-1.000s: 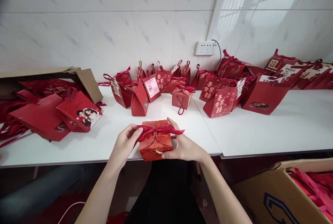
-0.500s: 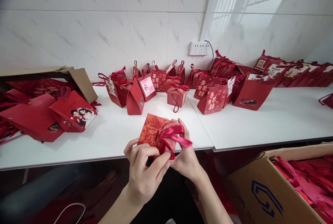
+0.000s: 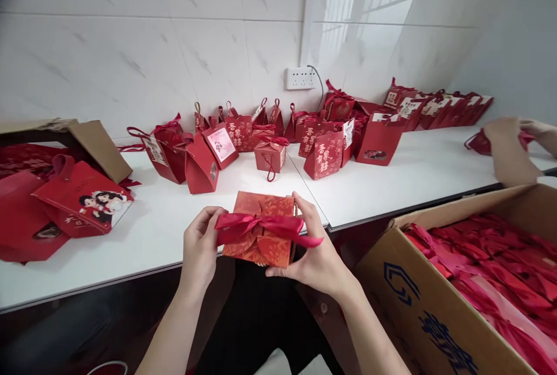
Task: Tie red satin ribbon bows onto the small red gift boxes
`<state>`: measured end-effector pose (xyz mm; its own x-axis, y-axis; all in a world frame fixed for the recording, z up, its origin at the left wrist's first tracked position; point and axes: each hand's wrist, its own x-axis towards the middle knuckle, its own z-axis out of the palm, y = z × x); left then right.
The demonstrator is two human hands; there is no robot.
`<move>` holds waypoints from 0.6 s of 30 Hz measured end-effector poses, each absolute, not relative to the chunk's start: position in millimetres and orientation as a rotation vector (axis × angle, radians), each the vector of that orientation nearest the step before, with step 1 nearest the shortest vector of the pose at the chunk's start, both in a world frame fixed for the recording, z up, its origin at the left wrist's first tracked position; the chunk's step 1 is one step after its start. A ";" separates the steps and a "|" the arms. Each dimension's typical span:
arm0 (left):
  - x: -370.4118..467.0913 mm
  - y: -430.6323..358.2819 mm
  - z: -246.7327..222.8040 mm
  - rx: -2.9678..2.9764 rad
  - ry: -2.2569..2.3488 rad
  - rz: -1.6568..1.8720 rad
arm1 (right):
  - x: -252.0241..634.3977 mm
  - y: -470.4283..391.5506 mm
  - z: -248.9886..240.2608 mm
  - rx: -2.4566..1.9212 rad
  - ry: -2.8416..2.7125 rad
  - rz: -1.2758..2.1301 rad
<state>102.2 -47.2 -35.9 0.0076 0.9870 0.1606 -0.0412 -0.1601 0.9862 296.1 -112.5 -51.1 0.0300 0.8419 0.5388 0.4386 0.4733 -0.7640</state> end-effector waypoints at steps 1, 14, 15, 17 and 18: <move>105.4 -43.6 -43.2 1.268 1.068 1.312 | 298.1 -114.4 -49.9 -1.134 -1.496 0.508; 179.4 -88.8 -112.5 1.970 0.725 0.560 | 358.2 -148.9 -11.4 -0.663 -0.382 1.500; 184.7 -92.9 -123.0 2.018 0.702 0.458 | 360.9 -152.8 -13.6 -0.678 -0.401 1.466; 193.8 -100.6 -143.9 2.152 0.686 0.210 | 364.8 -159.6 -16.7 -0.739 -0.452 1.383; 197.5 -104.3 -153.1 2.253 0.675 0.052 | 366.0 -162.6 -17.1 -0.779 -0.482 1.343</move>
<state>197.5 -104.3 -153.1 0.8588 0.4840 -0.1678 0.4528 -0.5641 0.6905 366.0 -162.6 -17.1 0.1872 0.9748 -0.1214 -0.6748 0.0378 -0.7370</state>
